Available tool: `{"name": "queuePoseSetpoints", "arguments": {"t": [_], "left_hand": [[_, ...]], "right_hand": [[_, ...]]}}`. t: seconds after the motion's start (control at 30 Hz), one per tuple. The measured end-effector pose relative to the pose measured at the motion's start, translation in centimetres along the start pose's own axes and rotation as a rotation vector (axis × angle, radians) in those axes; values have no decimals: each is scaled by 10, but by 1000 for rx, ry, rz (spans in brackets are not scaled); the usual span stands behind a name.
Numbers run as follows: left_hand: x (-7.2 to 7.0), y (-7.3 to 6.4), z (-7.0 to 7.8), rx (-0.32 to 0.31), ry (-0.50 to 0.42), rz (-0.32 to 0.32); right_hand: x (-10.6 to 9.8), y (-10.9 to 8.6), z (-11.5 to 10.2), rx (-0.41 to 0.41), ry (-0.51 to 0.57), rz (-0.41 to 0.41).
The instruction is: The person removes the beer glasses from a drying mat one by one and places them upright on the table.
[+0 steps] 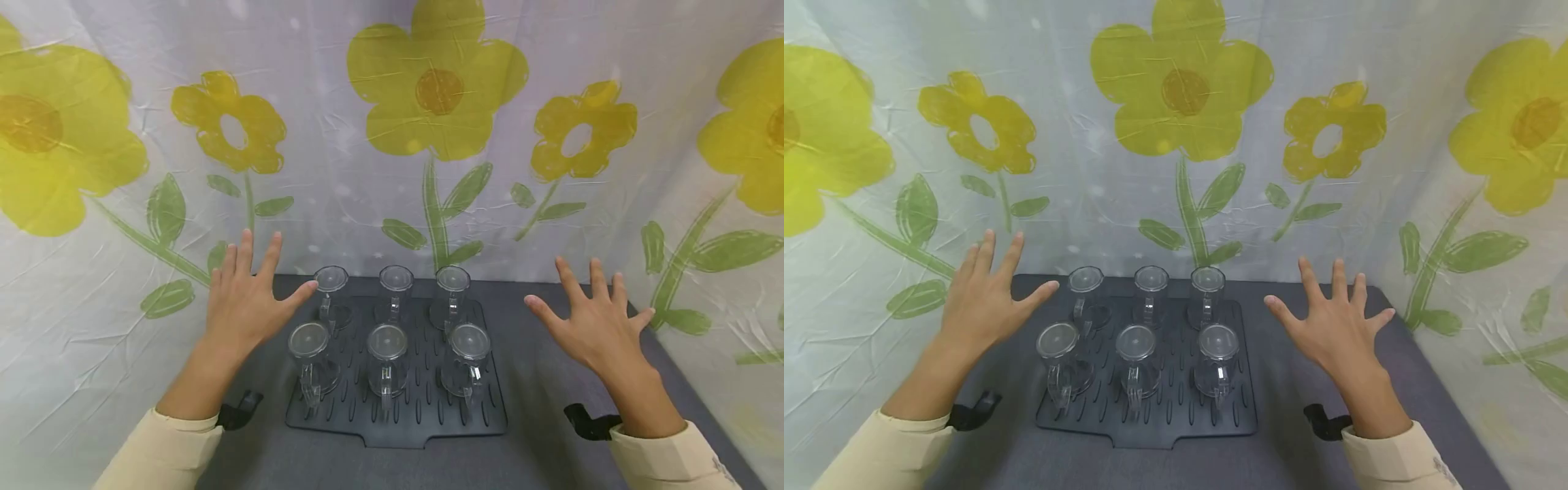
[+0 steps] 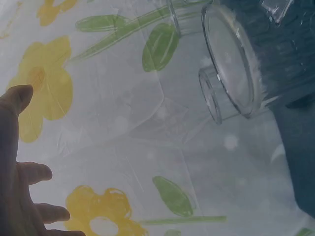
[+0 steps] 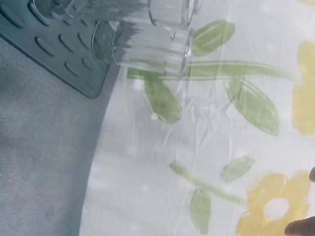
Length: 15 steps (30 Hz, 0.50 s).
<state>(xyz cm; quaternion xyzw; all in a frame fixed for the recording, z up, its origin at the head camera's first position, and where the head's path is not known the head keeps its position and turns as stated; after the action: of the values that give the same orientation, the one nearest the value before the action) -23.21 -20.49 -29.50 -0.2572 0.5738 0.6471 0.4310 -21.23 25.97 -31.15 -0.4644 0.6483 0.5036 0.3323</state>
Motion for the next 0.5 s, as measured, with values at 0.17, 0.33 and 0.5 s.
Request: {"name": "queuePoseSetpoints", "arguments": {"t": [0.17,0.33,0.5], "left_hand": [[-1,-11,1,0,-21,34],[-2,-24,0,-10,-58,76],[0,-40,-2,-39,-104,122]], "right_hand": [[1,-9,0,1,-3,7],[5,-18,2,4,-5,16],[7,-26,2,7,-3,21]]}}
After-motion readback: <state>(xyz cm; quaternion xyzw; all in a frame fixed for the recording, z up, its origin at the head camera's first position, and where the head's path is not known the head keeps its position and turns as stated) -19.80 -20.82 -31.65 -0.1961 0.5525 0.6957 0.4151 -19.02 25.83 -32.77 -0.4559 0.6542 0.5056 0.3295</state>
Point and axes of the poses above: each hand's wrist, its own y-axis towards the middle knuckle, its own x-axis out of the palm, z = x × y, the point moved 4 cm from there along y, towards the middle knuckle, and after that the axes turned 8 degrees about z, right-handed, at the moved point
